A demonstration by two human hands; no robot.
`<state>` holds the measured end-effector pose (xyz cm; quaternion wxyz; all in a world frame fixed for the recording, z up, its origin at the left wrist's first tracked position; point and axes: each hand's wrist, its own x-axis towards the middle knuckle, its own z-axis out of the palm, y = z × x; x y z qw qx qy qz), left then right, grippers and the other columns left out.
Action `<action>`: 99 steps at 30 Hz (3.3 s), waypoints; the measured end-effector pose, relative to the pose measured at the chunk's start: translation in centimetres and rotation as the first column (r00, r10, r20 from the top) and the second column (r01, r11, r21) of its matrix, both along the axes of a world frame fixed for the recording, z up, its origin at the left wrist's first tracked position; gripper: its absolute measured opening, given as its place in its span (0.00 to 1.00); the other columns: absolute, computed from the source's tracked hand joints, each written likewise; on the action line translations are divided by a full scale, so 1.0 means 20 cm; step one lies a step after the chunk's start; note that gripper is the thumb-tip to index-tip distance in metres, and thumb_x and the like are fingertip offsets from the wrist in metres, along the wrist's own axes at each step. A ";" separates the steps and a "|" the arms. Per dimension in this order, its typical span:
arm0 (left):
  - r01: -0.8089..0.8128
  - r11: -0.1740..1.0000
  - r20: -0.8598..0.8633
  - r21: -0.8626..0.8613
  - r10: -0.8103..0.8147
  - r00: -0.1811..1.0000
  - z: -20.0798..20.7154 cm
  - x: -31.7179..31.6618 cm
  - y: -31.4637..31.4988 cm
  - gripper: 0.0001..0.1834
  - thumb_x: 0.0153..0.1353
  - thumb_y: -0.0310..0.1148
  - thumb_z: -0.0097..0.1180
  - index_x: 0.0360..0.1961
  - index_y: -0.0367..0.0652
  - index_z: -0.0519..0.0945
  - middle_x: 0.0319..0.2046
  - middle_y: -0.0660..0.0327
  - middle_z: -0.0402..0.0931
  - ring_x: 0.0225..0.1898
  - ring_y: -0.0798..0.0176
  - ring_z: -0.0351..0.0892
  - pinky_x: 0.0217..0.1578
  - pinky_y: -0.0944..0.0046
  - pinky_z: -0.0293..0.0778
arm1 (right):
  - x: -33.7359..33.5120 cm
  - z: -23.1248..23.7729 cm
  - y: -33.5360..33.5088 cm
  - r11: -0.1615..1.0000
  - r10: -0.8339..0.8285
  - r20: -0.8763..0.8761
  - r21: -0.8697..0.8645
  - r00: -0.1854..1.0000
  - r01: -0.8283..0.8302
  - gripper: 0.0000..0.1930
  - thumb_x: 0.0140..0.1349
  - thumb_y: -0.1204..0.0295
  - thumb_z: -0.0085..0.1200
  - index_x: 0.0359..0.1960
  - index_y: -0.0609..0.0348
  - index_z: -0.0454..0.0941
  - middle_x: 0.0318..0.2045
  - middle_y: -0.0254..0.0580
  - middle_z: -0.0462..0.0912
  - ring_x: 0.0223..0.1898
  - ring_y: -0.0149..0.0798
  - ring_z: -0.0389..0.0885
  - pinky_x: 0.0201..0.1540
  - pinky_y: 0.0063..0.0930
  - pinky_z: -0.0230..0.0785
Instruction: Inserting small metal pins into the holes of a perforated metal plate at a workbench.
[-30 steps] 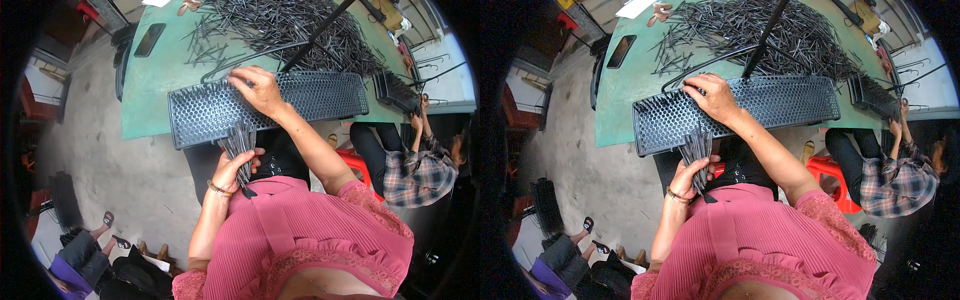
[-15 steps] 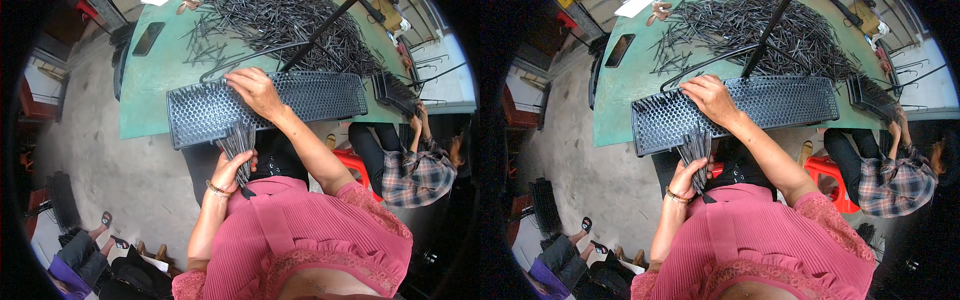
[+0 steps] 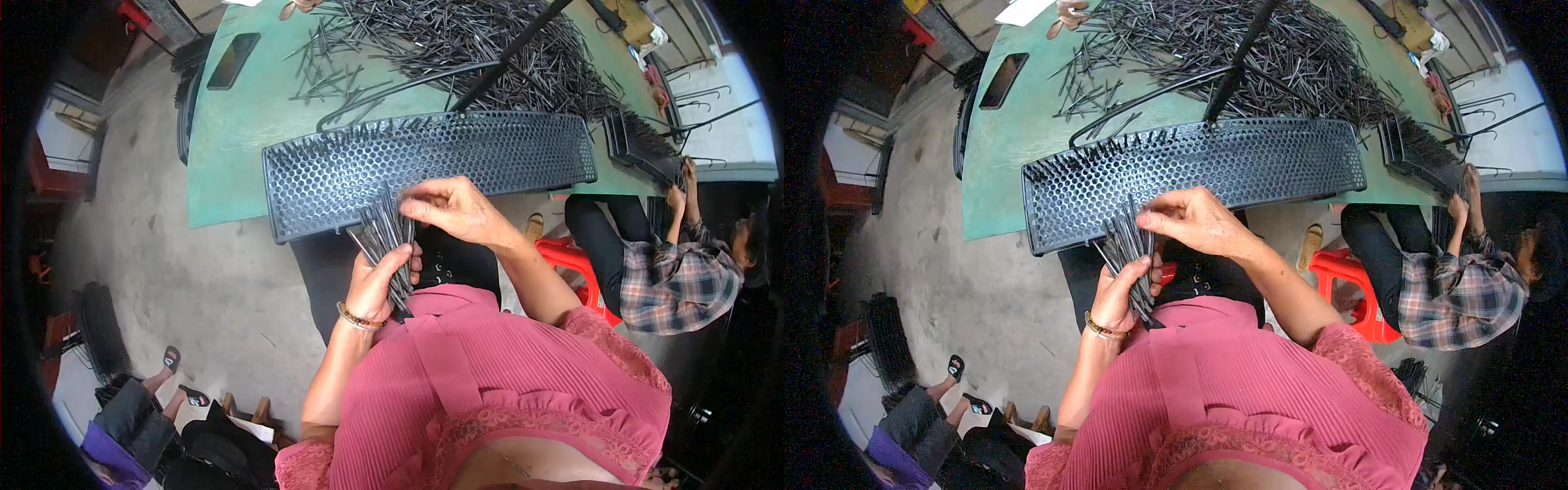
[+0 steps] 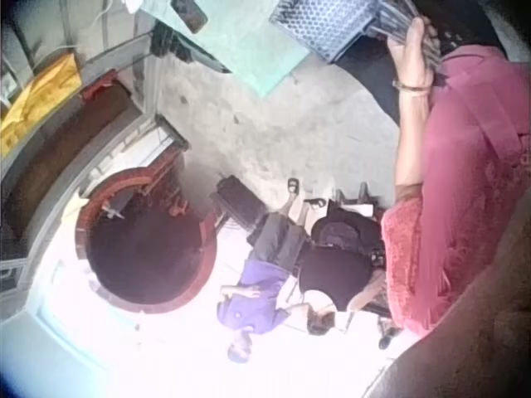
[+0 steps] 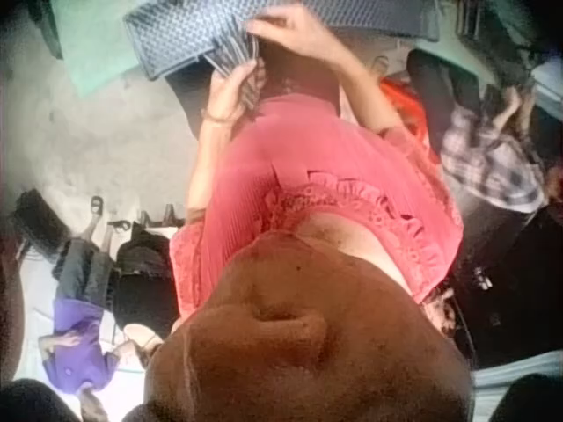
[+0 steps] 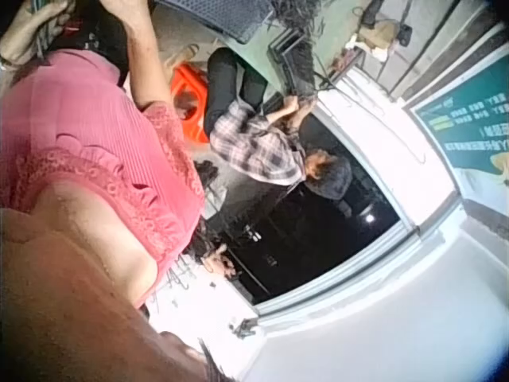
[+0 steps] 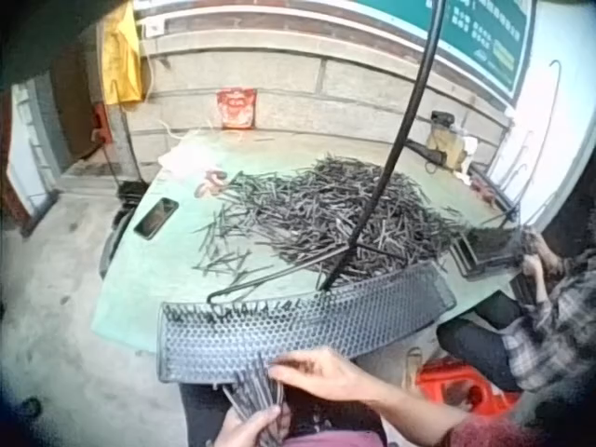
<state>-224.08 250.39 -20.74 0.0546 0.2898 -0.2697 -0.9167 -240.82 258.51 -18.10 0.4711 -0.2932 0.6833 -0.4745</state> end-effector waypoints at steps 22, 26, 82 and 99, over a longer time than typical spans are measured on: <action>-0.174 0.982 0.015 -0.074 0.175 0.984 0.03 -0.10 -0.01 0.14 0.60 0.26 0.51 0.47 0.33 0.72 0.43 0.53 0.76 0.46 0.56 0.77 0.37 0.58 0.81 | -0.14 0.06 -0.12 0.992 -0.074 -0.045 -0.101 0.996 0.069 0.12 0.57 0.67 0.58 0.35 0.66 0.81 0.24 0.36 0.81 0.24 0.24 0.76 0.25 0.17 0.68; -0.155 0.984 0.009 -0.083 0.157 0.988 0.04 -0.11 0.00 0.15 0.60 0.26 0.51 0.48 0.33 0.72 0.43 0.54 0.75 0.47 0.56 0.76 0.38 0.57 0.81 | -0.10 0.03 -0.11 0.998 0.013 0.012 -0.069 1.000 -0.012 0.12 0.58 0.67 0.58 0.33 0.66 0.81 0.21 0.34 0.79 0.23 0.24 0.75 0.25 0.16 0.67; 0.004 0.996 0.109 -0.093 0.006 0.994 -0.03 -0.07 -0.03 0.12 0.58 0.26 0.52 0.42 0.30 0.72 0.35 0.49 0.78 0.31 0.61 0.80 0.26 0.66 0.78 | -0.28 -0.08 -0.34 0.842 -0.411 -0.767 -0.527 0.492 -0.119 0.09 0.54 0.72 0.58 0.36 0.60 0.80 0.35 0.43 0.82 0.35 0.41 0.81 0.39 0.29 0.70; 0.050 0.994 0.088 -0.099 -0.041 0.995 -0.03 -0.07 -0.04 0.13 0.58 0.26 0.51 0.44 0.31 0.72 0.35 0.49 0.78 0.30 0.62 0.79 0.26 0.68 0.78 | -0.26 -0.09 -0.35 0.847 -0.395 -0.853 -0.482 0.342 -0.223 0.09 0.54 0.74 0.58 0.38 0.59 0.80 0.33 0.42 0.81 0.34 0.40 0.80 0.37 0.28 0.69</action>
